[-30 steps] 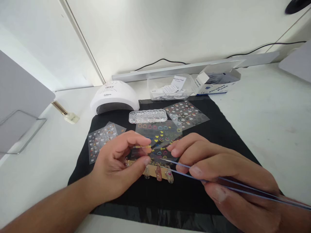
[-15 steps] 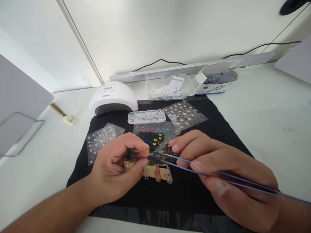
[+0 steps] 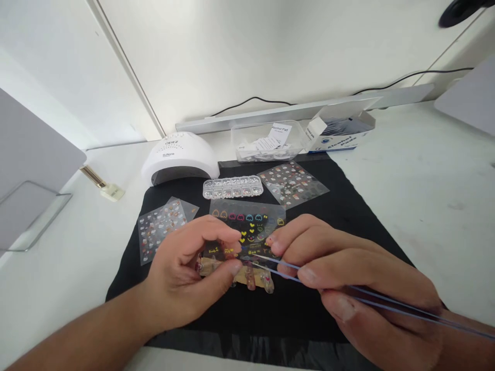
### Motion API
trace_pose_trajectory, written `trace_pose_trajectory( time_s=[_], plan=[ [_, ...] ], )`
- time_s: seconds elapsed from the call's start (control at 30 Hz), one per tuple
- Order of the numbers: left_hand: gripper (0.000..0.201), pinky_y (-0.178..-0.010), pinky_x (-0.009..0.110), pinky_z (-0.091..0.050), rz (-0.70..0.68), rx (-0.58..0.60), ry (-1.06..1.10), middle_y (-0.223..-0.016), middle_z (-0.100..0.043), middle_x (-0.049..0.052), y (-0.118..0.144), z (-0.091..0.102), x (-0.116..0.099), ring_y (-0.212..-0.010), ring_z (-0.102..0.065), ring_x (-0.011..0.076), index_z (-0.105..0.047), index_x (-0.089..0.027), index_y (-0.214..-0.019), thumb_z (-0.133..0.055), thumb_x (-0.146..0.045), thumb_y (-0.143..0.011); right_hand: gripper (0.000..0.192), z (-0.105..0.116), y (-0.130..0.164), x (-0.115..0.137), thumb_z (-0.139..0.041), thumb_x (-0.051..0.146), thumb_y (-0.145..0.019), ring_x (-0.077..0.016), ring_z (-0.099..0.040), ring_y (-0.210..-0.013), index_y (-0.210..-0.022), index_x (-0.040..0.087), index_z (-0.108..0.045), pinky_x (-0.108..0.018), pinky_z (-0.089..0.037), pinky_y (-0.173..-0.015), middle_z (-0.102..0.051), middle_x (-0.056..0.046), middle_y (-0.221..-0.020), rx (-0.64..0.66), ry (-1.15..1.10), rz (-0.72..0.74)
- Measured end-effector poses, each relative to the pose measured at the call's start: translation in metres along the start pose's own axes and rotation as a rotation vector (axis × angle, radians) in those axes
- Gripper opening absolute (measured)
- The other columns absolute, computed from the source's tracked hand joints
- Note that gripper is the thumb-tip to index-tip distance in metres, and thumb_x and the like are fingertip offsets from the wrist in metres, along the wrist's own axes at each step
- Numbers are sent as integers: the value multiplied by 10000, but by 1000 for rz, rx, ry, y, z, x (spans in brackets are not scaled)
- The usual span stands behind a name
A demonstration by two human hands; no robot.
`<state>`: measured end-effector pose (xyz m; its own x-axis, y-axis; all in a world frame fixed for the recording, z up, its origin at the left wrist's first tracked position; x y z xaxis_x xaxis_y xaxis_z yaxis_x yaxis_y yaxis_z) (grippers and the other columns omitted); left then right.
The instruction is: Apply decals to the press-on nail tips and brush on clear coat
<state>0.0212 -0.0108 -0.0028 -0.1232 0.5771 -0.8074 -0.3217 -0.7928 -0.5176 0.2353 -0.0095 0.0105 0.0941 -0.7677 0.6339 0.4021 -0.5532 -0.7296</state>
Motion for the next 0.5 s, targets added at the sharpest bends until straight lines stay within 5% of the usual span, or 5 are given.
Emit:
trace_pose_trajectory(
  time_s=[0.23,0.5],
  plan=[
    [566,-736,150,-620,178,-96,232,-973,-695,-34,13,-6,7,-817,-702,89,-639,-374,-1251,-695,-3,-827,294,2,2,0,-630,63,-797,-245,-731,-802,-1060,180,-691,-442,-645,-784,-746,-85,-800,54,23,10],
    [366,-805,181,-577,-13,-71,11,-904,-741,2,2,0,-2,-826,-701,108,-707,-238,-1108,-712,-10,-820,338,1,2,2,-619,59,-776,-247,-723,-833,-1072,203,-694,-459,-637,-826,-747,-79,-829,7,24,-16]
  ],
)
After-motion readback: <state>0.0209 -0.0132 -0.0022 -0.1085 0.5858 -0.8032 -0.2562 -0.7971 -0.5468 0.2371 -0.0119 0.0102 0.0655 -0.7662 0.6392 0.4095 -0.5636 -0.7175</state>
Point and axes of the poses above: each hand's wrist, its own y-axis away from the middle knuckle, its own z-axis out of the back of the hand, x = y × z, the point moved 2 cm from there along -y, towards the middle knuckle
